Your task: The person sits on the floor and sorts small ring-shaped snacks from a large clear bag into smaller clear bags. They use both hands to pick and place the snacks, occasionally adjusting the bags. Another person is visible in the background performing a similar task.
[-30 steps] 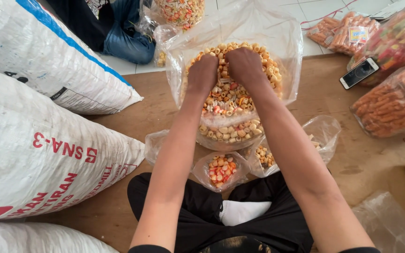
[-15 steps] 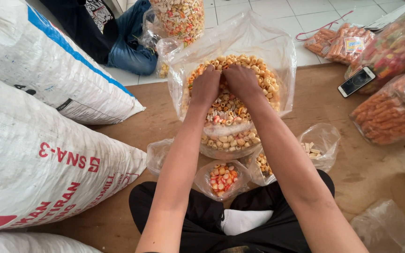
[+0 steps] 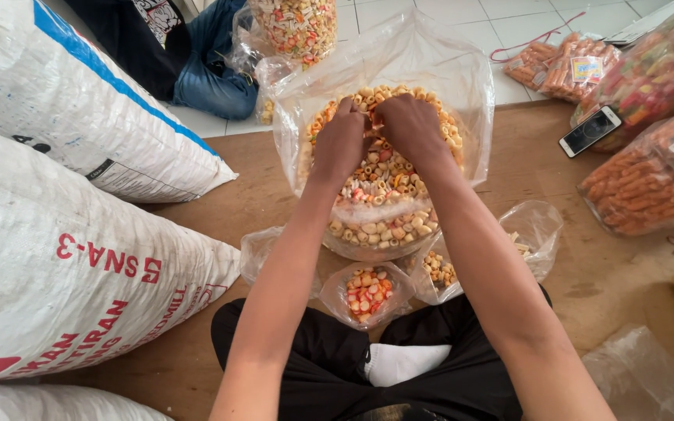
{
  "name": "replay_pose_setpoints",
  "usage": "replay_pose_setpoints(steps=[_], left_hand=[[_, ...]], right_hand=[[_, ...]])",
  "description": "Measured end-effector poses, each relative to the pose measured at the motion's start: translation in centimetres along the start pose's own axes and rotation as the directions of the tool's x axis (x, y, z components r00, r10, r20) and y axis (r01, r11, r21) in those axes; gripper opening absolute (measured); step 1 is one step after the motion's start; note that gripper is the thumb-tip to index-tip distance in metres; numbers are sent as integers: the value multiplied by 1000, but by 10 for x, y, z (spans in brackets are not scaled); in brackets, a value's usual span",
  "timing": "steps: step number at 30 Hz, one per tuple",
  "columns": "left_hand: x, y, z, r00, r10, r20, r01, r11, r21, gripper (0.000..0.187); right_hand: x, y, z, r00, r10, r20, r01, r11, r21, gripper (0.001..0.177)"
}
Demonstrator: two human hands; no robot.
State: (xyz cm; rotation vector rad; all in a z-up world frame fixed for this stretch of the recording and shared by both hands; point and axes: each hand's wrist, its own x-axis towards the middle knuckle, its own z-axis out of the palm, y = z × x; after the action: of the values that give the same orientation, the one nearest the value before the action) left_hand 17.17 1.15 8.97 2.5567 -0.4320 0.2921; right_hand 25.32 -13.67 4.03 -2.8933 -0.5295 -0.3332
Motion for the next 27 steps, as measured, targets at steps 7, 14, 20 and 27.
replay_pose_setpoints(steps=[7, 14, 20, 27], left_hand=[[-62, 29, -20, 995, 81, -57, -88, 985, -146, 19], [-143, 46, -3, 887, 404, -225, -459, 828, -323, 22], [-160, 21, 58, 857, 507, -94, -492, 748, -446, 25], [-176, 25, 119, 862, 496, 105, -456, 849, -267, 22]], right_hand=[[-102, -19, -70, 988, 20, -152, 9, 983, 185, 20], [-238, -37, -89, 921, 110, -374, 72, 895, 440, 23], [-280, 5, -25, 939, 276, -203, -95, 778, 621, 23], [-269, 67, 113, 860, 447, 245, -506, 805, 309, 24]])
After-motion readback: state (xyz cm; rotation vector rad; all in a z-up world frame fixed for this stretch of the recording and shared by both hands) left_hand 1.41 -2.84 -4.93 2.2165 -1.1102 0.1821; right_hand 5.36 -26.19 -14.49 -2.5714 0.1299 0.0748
